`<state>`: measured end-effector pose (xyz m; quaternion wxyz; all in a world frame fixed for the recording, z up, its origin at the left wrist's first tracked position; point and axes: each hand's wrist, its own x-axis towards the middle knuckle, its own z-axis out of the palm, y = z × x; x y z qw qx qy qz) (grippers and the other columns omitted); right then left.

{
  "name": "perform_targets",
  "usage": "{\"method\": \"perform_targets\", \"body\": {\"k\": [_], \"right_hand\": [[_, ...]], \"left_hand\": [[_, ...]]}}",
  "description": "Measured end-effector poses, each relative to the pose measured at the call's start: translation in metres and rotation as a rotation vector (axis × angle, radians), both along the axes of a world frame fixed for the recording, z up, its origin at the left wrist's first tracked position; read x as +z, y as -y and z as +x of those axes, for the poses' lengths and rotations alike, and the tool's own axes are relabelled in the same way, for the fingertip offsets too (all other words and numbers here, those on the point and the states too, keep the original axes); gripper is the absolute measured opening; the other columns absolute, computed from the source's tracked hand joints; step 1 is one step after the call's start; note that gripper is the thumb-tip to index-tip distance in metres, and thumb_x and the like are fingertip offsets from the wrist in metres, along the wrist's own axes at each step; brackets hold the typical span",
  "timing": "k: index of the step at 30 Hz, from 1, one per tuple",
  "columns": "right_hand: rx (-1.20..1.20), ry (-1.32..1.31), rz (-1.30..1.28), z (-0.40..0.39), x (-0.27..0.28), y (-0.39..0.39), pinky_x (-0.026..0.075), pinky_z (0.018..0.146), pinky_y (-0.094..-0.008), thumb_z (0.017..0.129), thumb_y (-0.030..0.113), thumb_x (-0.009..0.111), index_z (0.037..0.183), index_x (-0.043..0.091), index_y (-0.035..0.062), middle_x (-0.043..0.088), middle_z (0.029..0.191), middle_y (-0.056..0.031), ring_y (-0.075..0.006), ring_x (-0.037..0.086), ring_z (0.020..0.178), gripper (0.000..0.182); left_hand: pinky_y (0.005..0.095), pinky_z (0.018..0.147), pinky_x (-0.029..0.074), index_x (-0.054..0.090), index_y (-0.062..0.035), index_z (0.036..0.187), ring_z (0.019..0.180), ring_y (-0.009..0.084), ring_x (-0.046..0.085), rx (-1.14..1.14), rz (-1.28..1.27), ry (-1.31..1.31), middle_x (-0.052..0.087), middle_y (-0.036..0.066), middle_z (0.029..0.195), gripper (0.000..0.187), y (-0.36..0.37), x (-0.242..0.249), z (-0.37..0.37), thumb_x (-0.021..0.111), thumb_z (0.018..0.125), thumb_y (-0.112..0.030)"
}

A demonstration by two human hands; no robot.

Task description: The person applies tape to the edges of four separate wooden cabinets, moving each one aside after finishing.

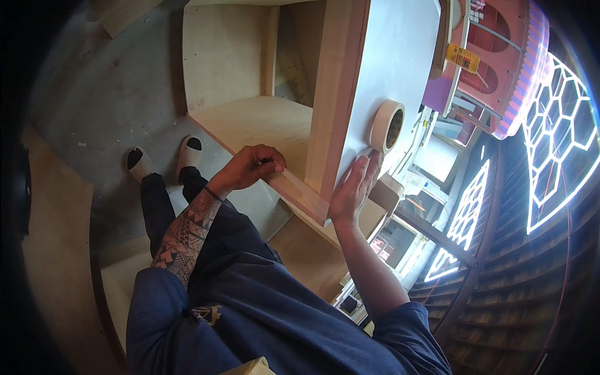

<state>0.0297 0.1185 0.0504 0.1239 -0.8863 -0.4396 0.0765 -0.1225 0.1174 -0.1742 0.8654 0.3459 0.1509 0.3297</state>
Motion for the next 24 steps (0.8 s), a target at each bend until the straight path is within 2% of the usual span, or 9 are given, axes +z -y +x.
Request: {"method": "perform_targets", "body": {"k": [2,4,8,12,14,19,20,22,24], "right_hand": [[-0.024,-0.019,0.017,0.0,-0.001,0.001,0.022,0.13,-0.0401,0.117,0.054,0.029,0.167,0.028,-0.006,0.037,0.169,-0.0215,-0.0296,0.033,0.158,0.078],[0.03,0.063,-0.004,-0.002,-0.001,0.002,0.016,0.133,-0.0464,0.116,0.059,0.025,0.166,0.028,-0.0088,0.026,0.174,-0.0271,-0.0389,0.02,0.164,0.084],[-0.002,-0.004,0.037,-0.011,-0.002,0.001,0.014,0.134,-0.046,0.116,0.06,0.024,0.166,0.027,-0.0087,0.025,0.175,-0.0267,-0.0384,0.019,0.165,0.086],[-0.024,0.06,-0.001,-0.013,0.0,0.002,0.012,0.134,-0.0458,0.115,0.061,0.024,0.167,0.026,-0.0089,0.023,0.176,-0.0267,-0.0383,0.017,0.166,0.087],[-0.025,0.06,-0.006,-0.016,0.0,0.002,0.012,0.134,-0.0458,0.115,0.061,0.025,0.167,0.025,-0.009,0.023,0.176,-0.0267,-0.0385,0.016,0.166,0.087],[-0.024,0.056,-0.034,-0.016,0.002,0.001,0.011,0.134,-0.0469,0.115,0.061,0.025,0.167,0.025,-0.0098,0.023,0.176,-0.0286,-0.0396,0.015,0.166,0.087],[-0.026,0.055,-0.036,-0.016,0.001,0.001,0.011,0.134,-0.0469,0.115,0.061,0.025,0.167,0.025,-0.0098,0.023,0.176,-0.0286,-0.0396,0.015,0.166,0.087],[0.042,0.089,0.024,-0.015,-0.001,0.002,0.021,0.131,-0.0421,0.119,0.051,0.026,0.165,0.031,-0.0073,0.036,0.169,-0.0242,-0.0318,0.031,0.159,0.075],[0.024,0.088,0.008,-0.017,-0.001,0.002,0.021,0.13,-0.0423,0.118,0.051,0.026,0.165,0.031,-0.007,0.037,0.169,-0.0242,-0.0321,0.032,0.158,0.075]], "left_hand": [[0.0307,0.087,0.054,0.075,-0.0042,0.105,0.091,0.0121,0.067,0.047,-0.03,-0.011,0.075,0.003,0.094,0.013,0.002,0.0,-0.004,0.075,0.104,-0.017],[0.0309,0.086,0.054,0.075,-0.0041,0.105,0.09,0.0123,0.067,0.03,-0.05,-0.002,0.075,0.003,0.093,0.012,0.002,-0.002,-0.011,0.075,0.103,-0.016],[0.0313,0.084,0.054,0.075,-0.004,0.104,0.089,0.0132,0.067,0.027,-0.041,-0.044,0.074,0.003,0.092,0.011,0.002,-0.001,-0.012,0.075,0.103,-0.015],[0.0316,0.085,0.054,0.075,-0.0042,0.104,0.089,0.0137,0.067,0.056,0.042,-0.066,0.074,0.004,0.092,0.011,-0.003,0.002,-0.001,0.075,0.103,-0.015],[0.0321,0.093,0.053,0.075,-0.0021,0.105,0.098,0.0141,0.067,0.033,0.039,-0.022,0.076,0.004,0.1,0.013,-0.005,0.0,0.005,0.075,0.104,-0.015],[0.0321,0.093,0.053,0.076,-0.0035,0.107,0.098,0.014,0.067,0.014,0.052,-0.01,0.076,0.003,0.101,0.014,-0.01,0.0,0.017,0.075,0.103,-0.016],[0.032,0.092,0.053,0.077,-0.0037,0.107,0.098,0.014,0.068,0.015,0.05,-0.006,0.077,0.003,0.101,0.014,-0.011,0.001,0.018,0.076,0.103,-0.017],[0.0322,0.092,0.053,0.077,-0.0037,0.107,0.097,0.014,0.068,0.006,0.057,-0.005,0.077,0.004,0.101,0.013,-0.014,0.004,0.02,0.075,0.103,-0.015],[0.0323,0.091,0.054,0.077,-0.0038,0.107,0.097,0.0139,0.069,-0.005,0.064,-0.004,0.077,0.004,0.1,0.011,-0.017,0.006,0.026,0.075,0.102,-0.014]]}}
